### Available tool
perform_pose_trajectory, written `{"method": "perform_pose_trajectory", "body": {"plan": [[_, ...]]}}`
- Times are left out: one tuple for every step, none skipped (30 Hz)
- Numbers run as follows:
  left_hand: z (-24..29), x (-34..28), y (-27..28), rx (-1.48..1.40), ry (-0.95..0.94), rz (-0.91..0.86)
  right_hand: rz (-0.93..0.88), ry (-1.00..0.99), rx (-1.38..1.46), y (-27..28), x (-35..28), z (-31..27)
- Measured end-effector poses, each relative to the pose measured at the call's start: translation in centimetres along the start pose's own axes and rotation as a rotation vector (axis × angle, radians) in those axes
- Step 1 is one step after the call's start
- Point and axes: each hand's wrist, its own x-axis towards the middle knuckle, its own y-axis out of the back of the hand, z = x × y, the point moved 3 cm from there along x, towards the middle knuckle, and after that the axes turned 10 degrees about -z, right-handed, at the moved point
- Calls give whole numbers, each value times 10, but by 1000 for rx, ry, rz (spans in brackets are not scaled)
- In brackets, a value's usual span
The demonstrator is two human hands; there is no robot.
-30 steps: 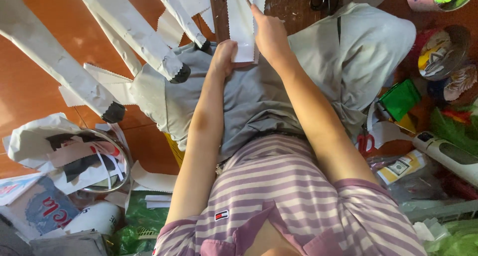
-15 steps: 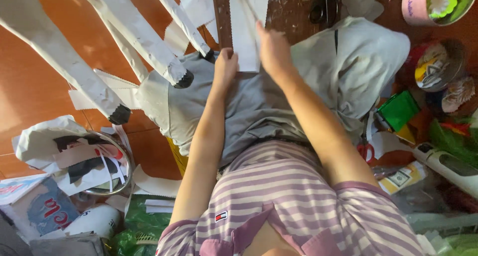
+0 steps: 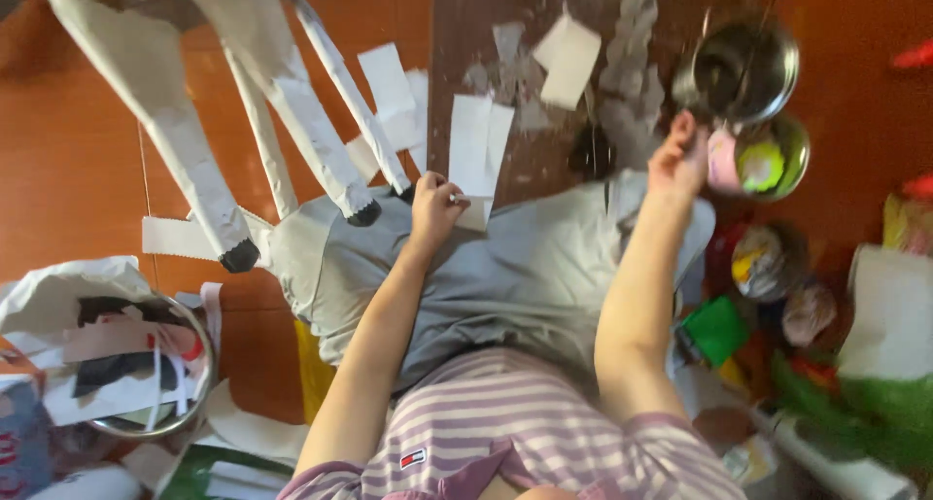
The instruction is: Constructing a paper giraffe by applying glue and paper strips to a frame.
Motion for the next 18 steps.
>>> {"method": "perform_pose_trajectory", "body": {"plan": [[8, 3, 4, -2, -5, 35, -30, -18, -5, 0, 2, -6], [20, 2, 10, 64, -162, 144, -8, -1, 118, 3, 2, -11], [31, -1, 16, 136, -316, 252, 17, 14, 241, 6, 4, -15], [32, 3, 18, 142, -311, 292, -9, -17, 237, -27, -10, 9], [33, 9, 17, 91, -342, 222, -80, -37, -4, -59, -26, 31], [32, 11, 19, 44, -371, 145, -151, -50, -240, -88, -48, 54], [49, 16, 32, 54, -365, 180, -178, -75, -239, -119, -56, 83], [67, 12, 41, 65, -379, 223, -339, -185, -575, -147, -75, 111], [84, 9, 50, 77, -392, 265, -505, -291, -909, -174, -97, 140], [99, 6, 63, 78, -382, 285, -522, -306, -913, -192, -105, 159], [116, 2, 75, 66, -453, 282, -698, -268, -1094, -213, -116, 178], [133, 0, 89, 56, -530, 273, -875, -214, -1270, -234, -127, 197], [152, -12, 107, 59, -527, 288, -891, -219, -1270, -244, -129, 208], [173, -25, 124, 31, -603, 291, -973, -33, -1545, -256, -132, 217], [192, -38, 141, 4, -679, 293, -1041, 173, -1814, -267, -135, 227], [190, -48, 158, 6, -682, 303, -1052, 178, -1814, -271, -132, 235], [184, -58, 177, -76, -623, 406, -964, -61, -1676, -271, -127, 245], [178, -68, 196, -158, -563, 508, -872, -291, -1527, -270, -122, 255]]}}
